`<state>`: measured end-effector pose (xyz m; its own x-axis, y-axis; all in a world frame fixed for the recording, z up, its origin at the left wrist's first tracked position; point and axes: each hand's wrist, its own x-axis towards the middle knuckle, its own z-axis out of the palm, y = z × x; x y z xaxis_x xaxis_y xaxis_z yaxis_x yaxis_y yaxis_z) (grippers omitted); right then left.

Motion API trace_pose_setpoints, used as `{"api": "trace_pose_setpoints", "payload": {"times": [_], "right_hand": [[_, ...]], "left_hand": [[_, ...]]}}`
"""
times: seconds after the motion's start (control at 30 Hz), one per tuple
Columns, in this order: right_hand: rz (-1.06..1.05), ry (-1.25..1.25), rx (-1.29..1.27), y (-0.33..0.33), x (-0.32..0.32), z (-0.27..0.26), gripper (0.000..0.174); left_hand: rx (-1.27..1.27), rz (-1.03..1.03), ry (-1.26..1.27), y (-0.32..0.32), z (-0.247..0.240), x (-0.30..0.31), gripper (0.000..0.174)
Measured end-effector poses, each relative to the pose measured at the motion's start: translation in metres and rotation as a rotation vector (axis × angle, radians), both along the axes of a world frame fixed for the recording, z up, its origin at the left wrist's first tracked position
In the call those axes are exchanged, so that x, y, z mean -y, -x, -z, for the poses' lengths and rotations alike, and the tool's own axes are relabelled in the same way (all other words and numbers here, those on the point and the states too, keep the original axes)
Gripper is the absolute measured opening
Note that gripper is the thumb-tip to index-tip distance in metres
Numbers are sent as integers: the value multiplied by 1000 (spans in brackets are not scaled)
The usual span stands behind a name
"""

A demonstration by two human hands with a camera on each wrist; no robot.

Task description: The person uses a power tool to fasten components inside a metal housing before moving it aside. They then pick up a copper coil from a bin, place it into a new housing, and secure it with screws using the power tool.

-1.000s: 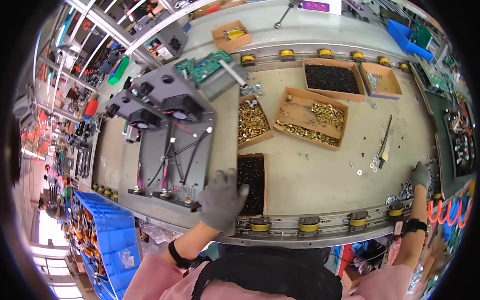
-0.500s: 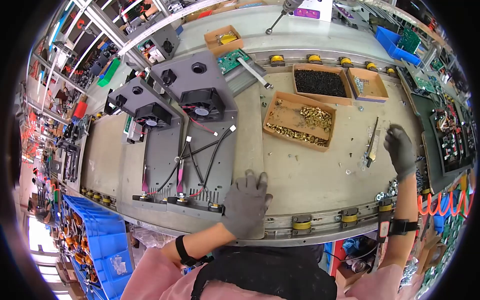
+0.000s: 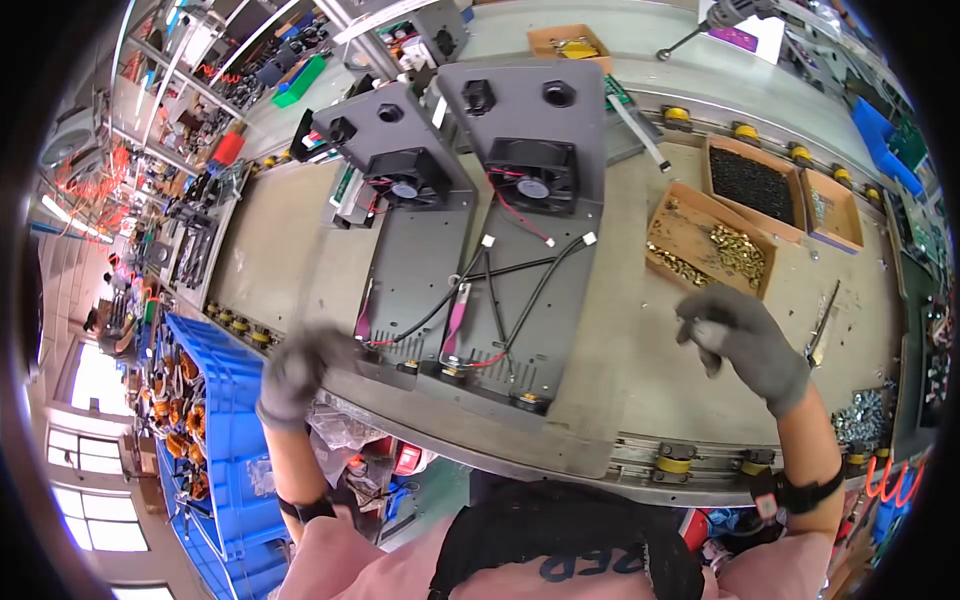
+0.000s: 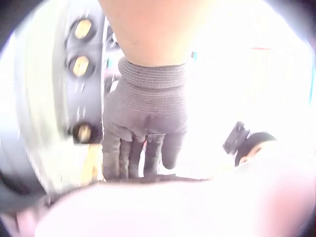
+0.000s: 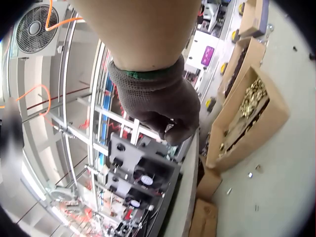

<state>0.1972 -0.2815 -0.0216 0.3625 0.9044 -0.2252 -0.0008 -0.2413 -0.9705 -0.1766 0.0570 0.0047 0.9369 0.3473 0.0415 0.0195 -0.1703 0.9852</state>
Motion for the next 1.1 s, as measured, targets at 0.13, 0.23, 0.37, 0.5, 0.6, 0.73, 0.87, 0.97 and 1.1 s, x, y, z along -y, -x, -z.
{"api": "trace_pose_setpoints", "payload": {"times": [0.13, 0.23, 0.37, 0.5, 0.6, 0.73, 0.87, 0.97, 1.1], "right_hand": [[46, 131, -86, 32, 30, -9, 38], [135, 96, -50, 66, 52, 0, 39], [210, 43, -16, 102, 67, 8, 37], [319, 74, -91, 127, 52, 16, 34], [348, 67, 40, 132, 41, 32, 41], [411, 21, 282, 122, 47, 48, 52], [542, 48, 422, 112, 69, 49, 51], [619, 210, 400, 114, 92, 41, 50], [801, 117, 533, 111, 105, 56, 48]], "left_hand": [[-918, -983, -752, 47, 94, -139, 62], [-1125, -1051, -755, 33, 114, -158, 67], [-1151, -1089, -655, 19, 103, -147, 70], [-1194, -1143, -707, 0, 108, -120, 64], [-1201, -1165, -712, -23, 109, -84, 63], [-944, -1118, -967, -46, 119, -42, 52], [-457, -620, -793, -96, 106, 8, 46], [-578, -281, -445, -143, 90, 55, 54], [-690, -124, -570, -185, 79, 89, 58]]}}
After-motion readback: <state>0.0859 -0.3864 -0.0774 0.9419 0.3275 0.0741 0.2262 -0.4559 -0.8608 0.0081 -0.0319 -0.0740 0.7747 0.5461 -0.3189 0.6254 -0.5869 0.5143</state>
